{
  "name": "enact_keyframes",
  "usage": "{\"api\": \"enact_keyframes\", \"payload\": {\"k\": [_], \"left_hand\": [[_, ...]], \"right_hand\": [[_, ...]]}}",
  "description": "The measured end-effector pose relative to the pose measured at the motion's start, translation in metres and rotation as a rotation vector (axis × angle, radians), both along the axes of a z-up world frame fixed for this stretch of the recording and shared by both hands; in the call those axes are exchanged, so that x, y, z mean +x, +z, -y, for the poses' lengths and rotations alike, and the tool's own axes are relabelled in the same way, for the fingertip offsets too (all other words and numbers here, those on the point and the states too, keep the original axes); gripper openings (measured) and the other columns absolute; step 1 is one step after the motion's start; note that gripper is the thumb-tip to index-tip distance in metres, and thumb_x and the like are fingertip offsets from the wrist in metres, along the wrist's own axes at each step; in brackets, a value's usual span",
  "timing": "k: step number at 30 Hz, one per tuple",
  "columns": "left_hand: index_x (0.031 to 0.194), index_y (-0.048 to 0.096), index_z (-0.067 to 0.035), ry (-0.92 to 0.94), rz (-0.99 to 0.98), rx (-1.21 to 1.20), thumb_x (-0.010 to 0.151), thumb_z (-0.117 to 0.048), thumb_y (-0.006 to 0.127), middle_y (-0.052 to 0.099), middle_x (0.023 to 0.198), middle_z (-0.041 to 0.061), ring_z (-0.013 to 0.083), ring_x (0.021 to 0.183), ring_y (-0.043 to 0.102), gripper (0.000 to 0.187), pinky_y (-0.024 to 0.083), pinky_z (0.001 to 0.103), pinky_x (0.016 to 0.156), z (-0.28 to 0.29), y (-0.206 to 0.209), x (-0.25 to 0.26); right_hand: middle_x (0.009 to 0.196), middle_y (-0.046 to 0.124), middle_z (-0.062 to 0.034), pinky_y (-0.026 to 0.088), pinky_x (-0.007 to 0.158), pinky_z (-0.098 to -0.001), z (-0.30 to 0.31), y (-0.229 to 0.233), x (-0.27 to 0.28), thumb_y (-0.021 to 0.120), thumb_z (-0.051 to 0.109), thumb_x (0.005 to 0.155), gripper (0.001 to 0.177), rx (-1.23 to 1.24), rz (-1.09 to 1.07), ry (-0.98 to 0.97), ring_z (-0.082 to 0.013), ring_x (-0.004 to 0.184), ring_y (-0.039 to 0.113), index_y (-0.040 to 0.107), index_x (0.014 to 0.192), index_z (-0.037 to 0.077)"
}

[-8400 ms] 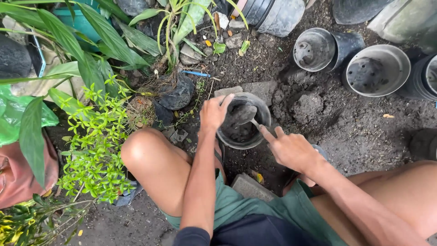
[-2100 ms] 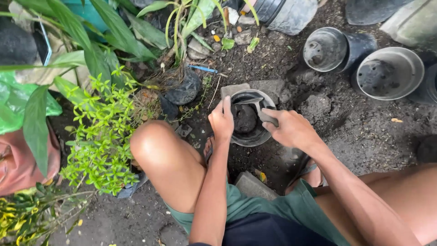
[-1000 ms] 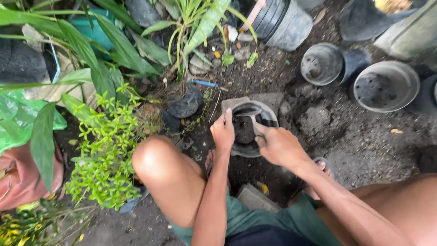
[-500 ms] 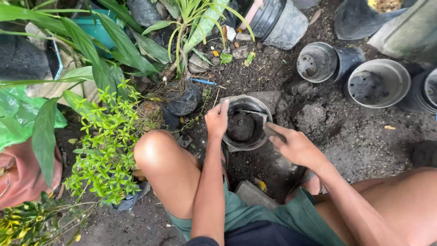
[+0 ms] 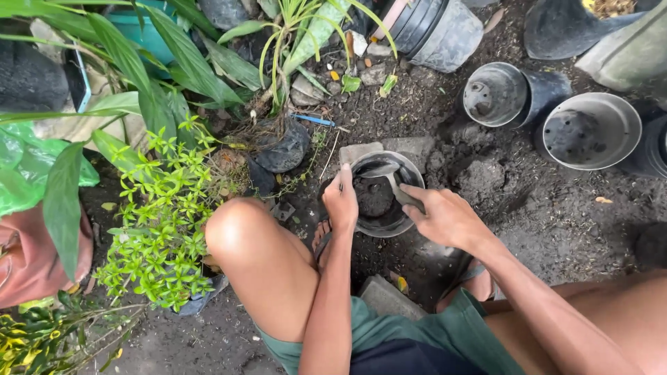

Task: A person is potting a small plant in a nursery, using a trowel to fill a pot with soil and then placing the plant into it.

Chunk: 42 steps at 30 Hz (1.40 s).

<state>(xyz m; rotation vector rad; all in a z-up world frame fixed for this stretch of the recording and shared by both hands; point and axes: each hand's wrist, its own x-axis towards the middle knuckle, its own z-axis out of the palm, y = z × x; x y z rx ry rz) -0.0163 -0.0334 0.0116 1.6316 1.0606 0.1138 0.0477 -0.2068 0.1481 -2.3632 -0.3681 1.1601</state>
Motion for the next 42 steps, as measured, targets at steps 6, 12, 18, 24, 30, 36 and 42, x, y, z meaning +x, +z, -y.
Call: {"api": "enact_keyframes", "payload": {"k": [6,12,18,24,30,36,42], "left_hand": [[0.123,0.074,-0.018,-0.005,0.022,-0.030,0.099,-0.054,0.053,0.074,0.122,0.011,0.0333,0.128,0.060,0.048,0.046,0.047,0.113,-0.003,-0.019,-0.004],[0.120,0.076,-0.014,-0.020,0.066,0.036,0.100,-0.053,0.053,0.076,0.118,0.013,0.0344,0.124,0.063,0.050,0.047,0.047,0.110,-0.004,-0.024,-0.001],[0.124,0.074,-0.013,-0.019,0.129,0.045,0.103,-0.049,0.052,0.074,0.121,0.015,0.0328,0.126,0.062,0.048,0.048,0.045,0.111,0.001,-0.027,0.001],[0.124,0.075,-0.011,-0.001,0.230,-0.040,0.106,-0.042,0.050,0.074,0.124,0.015,0.0269,0.126,0.064,0.043,0.047,0.041,0.112,-0.001,-0.017,-0.004],[0.126,0.073,-0.008,0.030,0.246,-0.138,0.105,-0.038,0.054,0.072,0.127,0.015,0.0246,0.130,0.060,0.041,0.045,0.042,0.115,-0.002,-0.023,-0.003],[0.126,0.074,-0.014,0.021,0.150,-0.128,0.105,-0.044,0.054,0.075,0.124,0.011,0.0266,0.127,0.063,0.042,0.046,0.043,0.114,-0.004,-0.025,-0.005],[0.122,0.076,-0.019,-0.085,0.091,0.010,0.105,-0.045,0.052,0.077,0.117,0.010,0.0306,0.122,0.066,0.040,0.050,0.045,0.109,-0.010,-0.021,-0.004]], "right_hand": [[0.099,0.075,-0.0275,0.062,0.062,-0.0479,-0.037,-0.005,-0.020,0.056,0.019,0.093,0.034,-0.094,0.292,0.420,-0.0361,0.071,0.078,0.075,0.115,-0.001],[0.091,0.068,-0.0280,0.062,0.058,-0.0437,-0.004,-0.049,-0.090,0.051,0.007,0.093,0.053,-0.199,0.716,0.697,-0.0317,0.067,0.076,0.053,0.146,-0.003],[0.102,0.070,-0.0235,0.063,0.066,-0.0521,0.027,-0.019,-0.049,0.052,0.024,0.098,0.055,-0.093,0.486,0.396,-0.0436,0.074,0.077,0.051,0.152,0.015],[0.071,0.075,-0.0124,0.048,0.046,-0.0345,0.029,-0.029,-0.009,0.052,0.027,0.102,0.048,-0.048,0.190,0.098,-0.0176,0.043,0.059,0.059,0.149,0.021],[0.051,0.065,-0.0104,0.039,0.040,-0.0305,0.008,-0.023,0.016,0.056,0.023,0.100,0.047,0.035,0.078,0.202,-0.0146,0.034,0.046,0.060,0.146,0.014],[0.090,0.072,-0.0146,0.060,0.061,-0.0432,0.000,-0.010,-0.001,0.057,0.021,0.095,0.036,0.012,0.347,0.618,-0.0282,0.059,0.073,0.071,0.129,0.021],[0.088,0.061,-0.0151,0.057,0.047,-0.0386,0.027,-0.067,-0.046,0.055,0.010,0.088,0.062,-0.122,0.917,0.949,-0.0215,0.056,0.070,0.053,0.150,0.011]]}}
